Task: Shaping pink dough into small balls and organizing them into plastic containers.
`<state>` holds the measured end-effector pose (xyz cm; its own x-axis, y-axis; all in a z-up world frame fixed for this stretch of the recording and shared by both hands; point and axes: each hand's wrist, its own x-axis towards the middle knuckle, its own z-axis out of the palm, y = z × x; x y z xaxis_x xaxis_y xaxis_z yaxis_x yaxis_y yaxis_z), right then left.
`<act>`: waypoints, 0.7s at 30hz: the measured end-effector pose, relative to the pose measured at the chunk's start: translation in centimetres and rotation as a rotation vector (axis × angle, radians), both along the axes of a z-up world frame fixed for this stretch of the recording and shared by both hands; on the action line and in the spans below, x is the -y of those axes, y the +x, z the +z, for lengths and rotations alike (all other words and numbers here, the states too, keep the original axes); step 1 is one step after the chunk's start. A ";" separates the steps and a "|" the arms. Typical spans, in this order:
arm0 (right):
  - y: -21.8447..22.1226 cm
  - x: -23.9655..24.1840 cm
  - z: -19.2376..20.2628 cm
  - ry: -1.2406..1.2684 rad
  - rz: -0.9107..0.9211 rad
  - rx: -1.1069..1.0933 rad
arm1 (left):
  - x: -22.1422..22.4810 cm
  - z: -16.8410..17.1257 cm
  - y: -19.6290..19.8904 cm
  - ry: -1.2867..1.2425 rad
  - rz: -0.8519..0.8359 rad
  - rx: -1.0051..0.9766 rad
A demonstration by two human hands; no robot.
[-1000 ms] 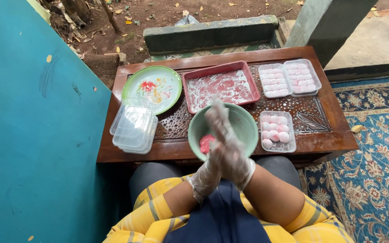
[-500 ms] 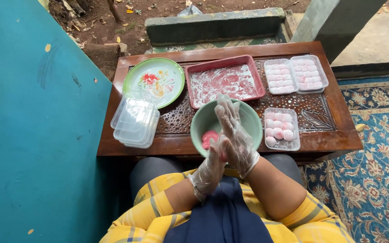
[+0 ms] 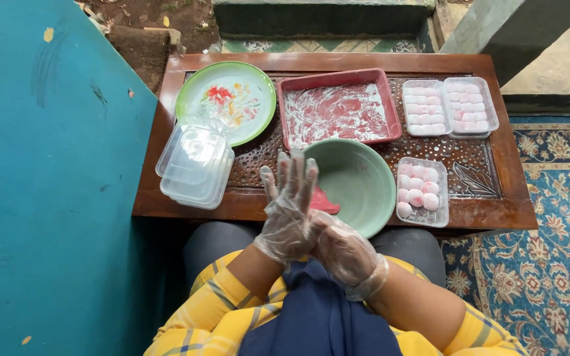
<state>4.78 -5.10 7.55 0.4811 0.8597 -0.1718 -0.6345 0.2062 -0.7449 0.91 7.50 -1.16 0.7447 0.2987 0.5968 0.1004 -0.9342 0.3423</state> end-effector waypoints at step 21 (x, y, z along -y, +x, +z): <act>23.7 -17.7 -11.0 -0.548 0.150 0.663 | -15.3 -17.1 8.7 -0.344 0.192 -0.600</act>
